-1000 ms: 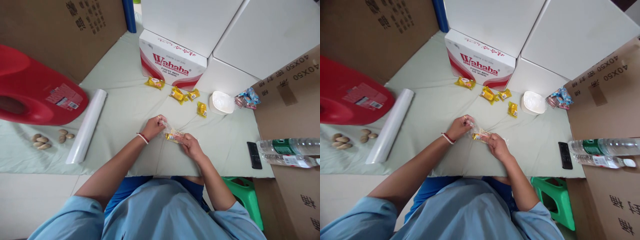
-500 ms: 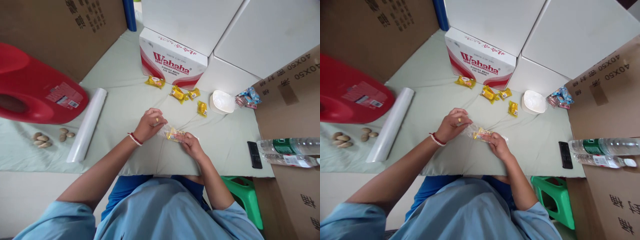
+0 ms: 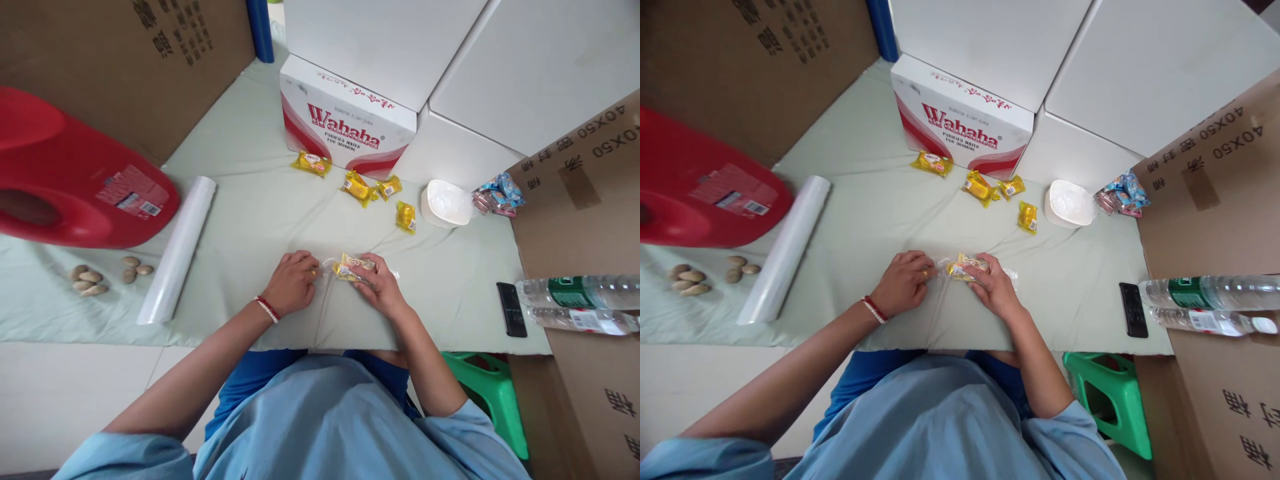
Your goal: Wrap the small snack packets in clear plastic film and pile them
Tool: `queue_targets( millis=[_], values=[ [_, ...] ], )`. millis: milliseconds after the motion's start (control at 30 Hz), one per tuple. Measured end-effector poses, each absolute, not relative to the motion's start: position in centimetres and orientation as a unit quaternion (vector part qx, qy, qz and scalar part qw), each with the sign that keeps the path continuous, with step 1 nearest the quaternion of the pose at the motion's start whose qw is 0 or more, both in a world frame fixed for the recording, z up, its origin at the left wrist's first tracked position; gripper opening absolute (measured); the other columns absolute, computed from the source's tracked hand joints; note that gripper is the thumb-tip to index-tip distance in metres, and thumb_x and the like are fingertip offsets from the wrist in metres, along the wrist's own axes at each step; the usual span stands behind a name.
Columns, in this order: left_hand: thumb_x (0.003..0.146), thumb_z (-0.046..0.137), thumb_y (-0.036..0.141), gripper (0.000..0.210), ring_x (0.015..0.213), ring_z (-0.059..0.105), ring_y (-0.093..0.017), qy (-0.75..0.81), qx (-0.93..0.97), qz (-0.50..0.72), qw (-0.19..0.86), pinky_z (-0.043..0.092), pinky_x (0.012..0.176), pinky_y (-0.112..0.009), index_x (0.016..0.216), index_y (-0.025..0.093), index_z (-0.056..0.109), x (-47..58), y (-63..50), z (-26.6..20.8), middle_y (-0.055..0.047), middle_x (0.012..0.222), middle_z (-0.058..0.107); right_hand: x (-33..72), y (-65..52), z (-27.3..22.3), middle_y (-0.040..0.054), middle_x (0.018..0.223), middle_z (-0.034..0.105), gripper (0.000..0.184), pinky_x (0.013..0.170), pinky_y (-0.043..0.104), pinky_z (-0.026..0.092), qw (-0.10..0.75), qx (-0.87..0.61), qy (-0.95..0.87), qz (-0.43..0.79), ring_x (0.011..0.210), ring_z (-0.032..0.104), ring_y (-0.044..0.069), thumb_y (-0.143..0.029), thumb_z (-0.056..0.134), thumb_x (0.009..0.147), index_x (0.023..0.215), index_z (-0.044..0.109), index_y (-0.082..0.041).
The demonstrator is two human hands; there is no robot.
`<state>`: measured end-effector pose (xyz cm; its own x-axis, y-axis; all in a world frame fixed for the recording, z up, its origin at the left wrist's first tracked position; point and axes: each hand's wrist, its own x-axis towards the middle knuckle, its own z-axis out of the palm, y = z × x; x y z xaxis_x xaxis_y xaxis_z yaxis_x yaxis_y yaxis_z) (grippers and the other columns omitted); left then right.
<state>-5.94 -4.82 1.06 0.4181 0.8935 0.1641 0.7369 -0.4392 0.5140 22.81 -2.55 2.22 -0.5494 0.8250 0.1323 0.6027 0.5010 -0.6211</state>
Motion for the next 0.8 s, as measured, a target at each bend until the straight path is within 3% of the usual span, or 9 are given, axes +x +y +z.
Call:
queue_targets(
  millis=[100,233,300,400,633,800],
  values=[
    [0.082,0.062,0.028,0.029,0.110,0.063,-0.035,0.517,0.819,0.172,0.182,0.045,0.098,-0.054,0.106,0.020,0.077,-4.7,-4.8,2.3,-0.014,0.111,0.073,22.4,-2.5,2.8,0.0122,0.158,0.048,0.048,0.097,0.039,0.057,0.137,-0.451,-0.856,0.215,0.113,0.066,0.023,-0.027,0.066,0.098,0.145,0.062,-0.030],
    [0.090,0.068,0.047,0.056,0.107,0.065,-0.035,0.556,0.806,0.120,0.165,0.047,0.096,-0.048,0.134,0.012,0.062,-3.0,-4.3,3.2,-0.018,0.113,0.072,21.7,-2.2,3.1,0.0109,0.153,0.058,0.056,0.094,0.039,0.059,0.059,-0.479,-0.858,0.177,0.121,0.067,0.028,-0.028,0.068,0.096,0.150,0.056,-0.029],
    [0.094,0.067,0.040,0.051,0.109,0.065,-0.035,0.556,0.813,0.087,0.152,0.048,0.093,-0.046,0.135,0.011,0.060,-2.3,-3.9,3.1,-0.019,0.115,0.070,21.4,-2.1,3.3,0.0108,0.153,0.058,0.059,0.091,0.037,0.059,0.046,-0.484,-0.856,0.173,0.119,0.068,0.028,-0.029,0.069,0.095,0.152,0.055,-0.028],
    [0.101,0.049,0.018,0.026,0.109,0.064,-0.034,0.547,0.824,0.036,0.142,0.049,0.086,-0.043,0.117,0.012,0.068,-1.7,-3.3,2.7,-0.018,0.108,0.069,21.5,-1.7,3.9,0.0105,0.149,0.062,0.058,0.091,0.035,0.057,0.040,-0.486,-0.854,0.179,0.119,0.068,0.027,-0.026,0.067,0.094,0.151,0.056,-0.027],
    [0.097,0.042,0.006,0.032,0.103,0.062,-0.028,0.564,0.800,0.112,0.174,0.053,0.092,-0.040,0.108,0.015,0.070,-1.7,-2.5,1.5,-0.014,0.097,0.067,22.8,-1.1,5.0,0.0086,0.131,0.073,0.055,0.098,0.035,0.055,0.109,-0.444,-0.845,0.277,0.112,0.071,0.023,-0.023,0.071,0.087,0.141,0.063,-0.024],
    [0.094,0.045,0.009,0.027,0.093,0.064,-0.026,0.574,0.706,0.254,0.329,0.053,0.093,-0.041,0.096,0.017,0.071,0.8,-3.5,-0.2,-0.012,0.088,0.066,22.3,-0.9,4.5,0.0089,0.130,0.073,0.055,0.100,0.035,0.055,0.196,-0.456,-0.801,0.333,0.113,0.071,0.023,-0.028,0.074,0.085,0.139,0.064,-0.023]
  ],
)
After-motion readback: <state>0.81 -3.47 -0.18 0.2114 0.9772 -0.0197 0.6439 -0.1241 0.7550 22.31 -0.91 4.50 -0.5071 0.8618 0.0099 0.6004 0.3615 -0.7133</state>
